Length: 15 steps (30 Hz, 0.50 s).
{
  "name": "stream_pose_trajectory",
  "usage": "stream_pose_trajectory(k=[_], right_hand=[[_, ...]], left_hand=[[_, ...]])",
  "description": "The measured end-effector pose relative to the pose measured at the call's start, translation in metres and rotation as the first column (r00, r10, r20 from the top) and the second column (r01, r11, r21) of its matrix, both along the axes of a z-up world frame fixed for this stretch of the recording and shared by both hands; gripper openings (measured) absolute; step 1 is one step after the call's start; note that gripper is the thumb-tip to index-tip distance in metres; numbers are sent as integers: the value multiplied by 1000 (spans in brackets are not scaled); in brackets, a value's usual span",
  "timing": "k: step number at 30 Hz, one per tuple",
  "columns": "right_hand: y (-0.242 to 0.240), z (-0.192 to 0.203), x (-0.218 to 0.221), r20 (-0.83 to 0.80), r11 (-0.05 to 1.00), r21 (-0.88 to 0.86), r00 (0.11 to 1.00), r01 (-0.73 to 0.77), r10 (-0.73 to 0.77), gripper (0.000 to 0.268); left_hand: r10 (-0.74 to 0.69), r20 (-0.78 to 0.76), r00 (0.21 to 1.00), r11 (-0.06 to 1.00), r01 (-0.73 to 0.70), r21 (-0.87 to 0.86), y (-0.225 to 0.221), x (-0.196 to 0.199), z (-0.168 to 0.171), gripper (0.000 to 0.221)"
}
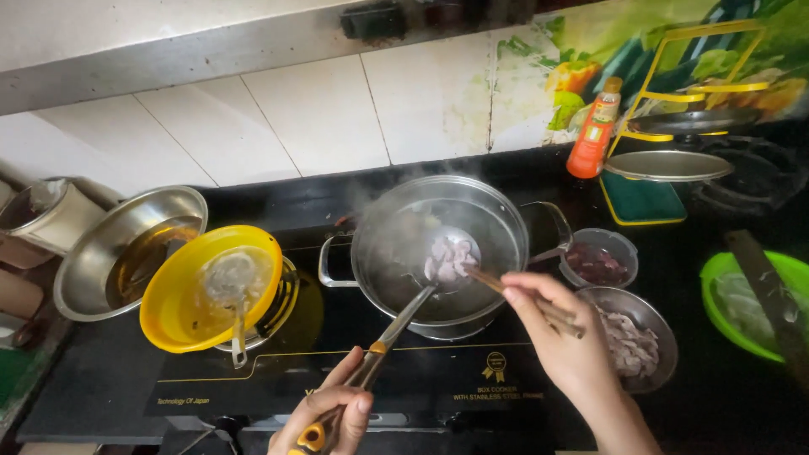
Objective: Using a skimmer and chopsticks to remove cooked meat pieces from a pot of boiling water.
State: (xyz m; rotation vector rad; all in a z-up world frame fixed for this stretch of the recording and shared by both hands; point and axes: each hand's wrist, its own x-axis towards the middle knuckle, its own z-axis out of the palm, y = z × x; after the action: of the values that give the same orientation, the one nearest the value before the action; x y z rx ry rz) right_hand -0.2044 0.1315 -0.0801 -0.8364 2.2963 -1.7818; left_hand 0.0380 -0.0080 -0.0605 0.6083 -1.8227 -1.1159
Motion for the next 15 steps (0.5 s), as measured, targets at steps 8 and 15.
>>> stream_pose_trajectory(k=[8, 15], right_hand=[[5, -4, 12, 78, 990, -120, 993, -74, 83, 21], [11, -2, 24, -177, 985, -168, 984, -24, -7, 21]], left_hand=[[72, 3, 997, 997, -72, 28, 4, 1, -4, 12], [105, -9, 994, 994, -105, -14, 12, 1, -8, 11]])
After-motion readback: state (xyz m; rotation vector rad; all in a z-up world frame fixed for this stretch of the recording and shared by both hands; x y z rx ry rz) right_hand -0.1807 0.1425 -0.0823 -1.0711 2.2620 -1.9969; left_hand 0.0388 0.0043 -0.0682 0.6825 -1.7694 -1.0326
